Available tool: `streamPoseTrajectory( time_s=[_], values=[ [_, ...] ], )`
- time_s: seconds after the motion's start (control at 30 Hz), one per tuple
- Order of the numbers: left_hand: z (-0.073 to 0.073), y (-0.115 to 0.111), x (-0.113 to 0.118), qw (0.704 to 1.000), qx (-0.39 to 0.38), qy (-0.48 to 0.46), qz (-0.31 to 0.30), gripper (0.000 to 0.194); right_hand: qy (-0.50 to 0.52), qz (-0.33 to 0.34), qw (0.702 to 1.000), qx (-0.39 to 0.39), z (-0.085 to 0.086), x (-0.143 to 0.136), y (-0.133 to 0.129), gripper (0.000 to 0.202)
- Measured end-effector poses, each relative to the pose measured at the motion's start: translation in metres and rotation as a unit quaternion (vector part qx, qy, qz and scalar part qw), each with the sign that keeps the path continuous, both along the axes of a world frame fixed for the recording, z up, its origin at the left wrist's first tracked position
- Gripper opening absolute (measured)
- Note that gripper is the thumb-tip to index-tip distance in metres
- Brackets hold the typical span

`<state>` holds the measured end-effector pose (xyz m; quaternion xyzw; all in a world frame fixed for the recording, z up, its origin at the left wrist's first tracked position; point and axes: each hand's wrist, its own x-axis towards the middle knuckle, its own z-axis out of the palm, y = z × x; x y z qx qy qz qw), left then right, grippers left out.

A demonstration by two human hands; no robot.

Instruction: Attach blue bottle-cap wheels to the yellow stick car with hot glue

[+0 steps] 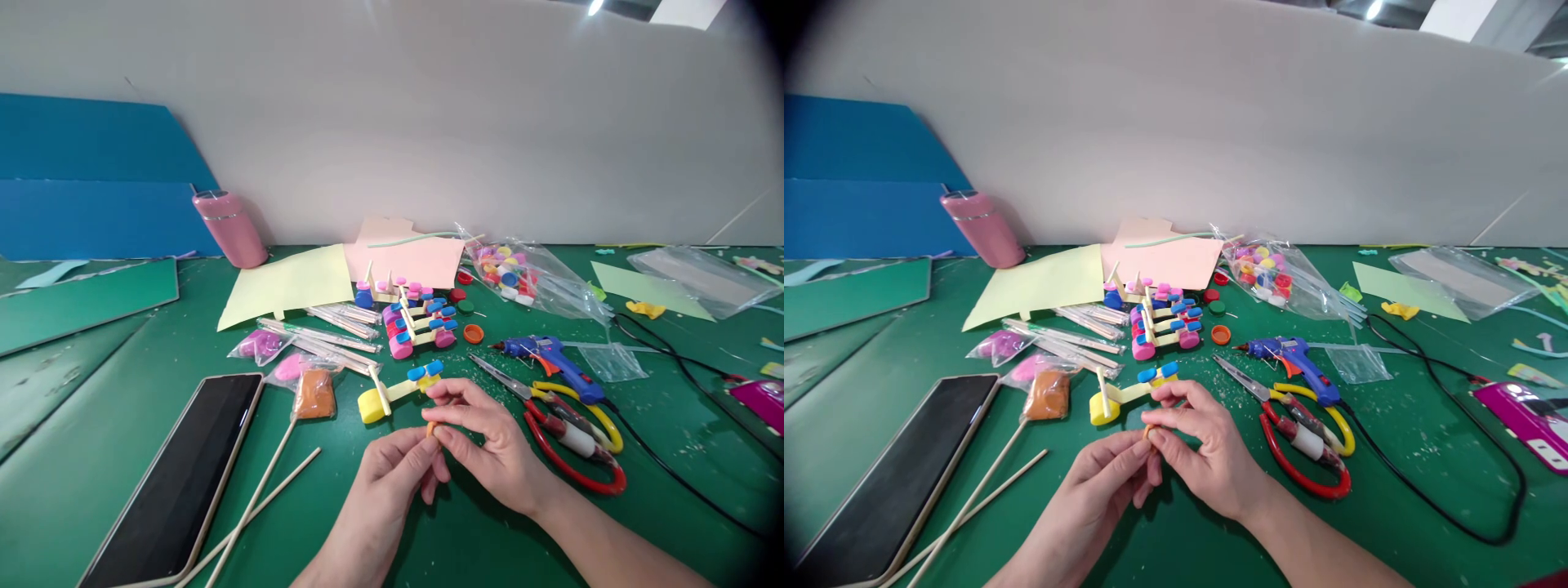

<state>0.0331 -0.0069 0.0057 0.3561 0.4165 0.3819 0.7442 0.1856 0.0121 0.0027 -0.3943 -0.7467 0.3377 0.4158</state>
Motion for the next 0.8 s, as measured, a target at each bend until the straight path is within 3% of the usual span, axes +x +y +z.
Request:
streamPoseTrajectory(
  time_s=[0.13,0.27,0.5,0.8],
  values=[
    [-0.0007,0.0005,0.0007,1.0,0.003,0.023,0.004,0.03,0.03,-0.012,0.999,-0.039,0.0013,-0.0001,0.0007,0.023],
    [-0.0008,0.0015,0.0017,0.999,0.001,0.037,0.009,0.031,0.016,-0.031,0.999,-0.017,0.0005,-0.0017,0.0011,0.015],
    [0.0002,0.0017,0.0022,1.0,-0.02,0.014,0.018,0.029,-0.047,-0.068,0.99,0.114,-0.0021,-0.0017,0.0014,0.019],
    [-0.0042,0.0038,-0.0005,0.996,-0.034,-0.061,0.054,0.026,-0.149,-0.019,0.961,0.232,0.0033,0.0029,0.0004,0.03]
  ],
)
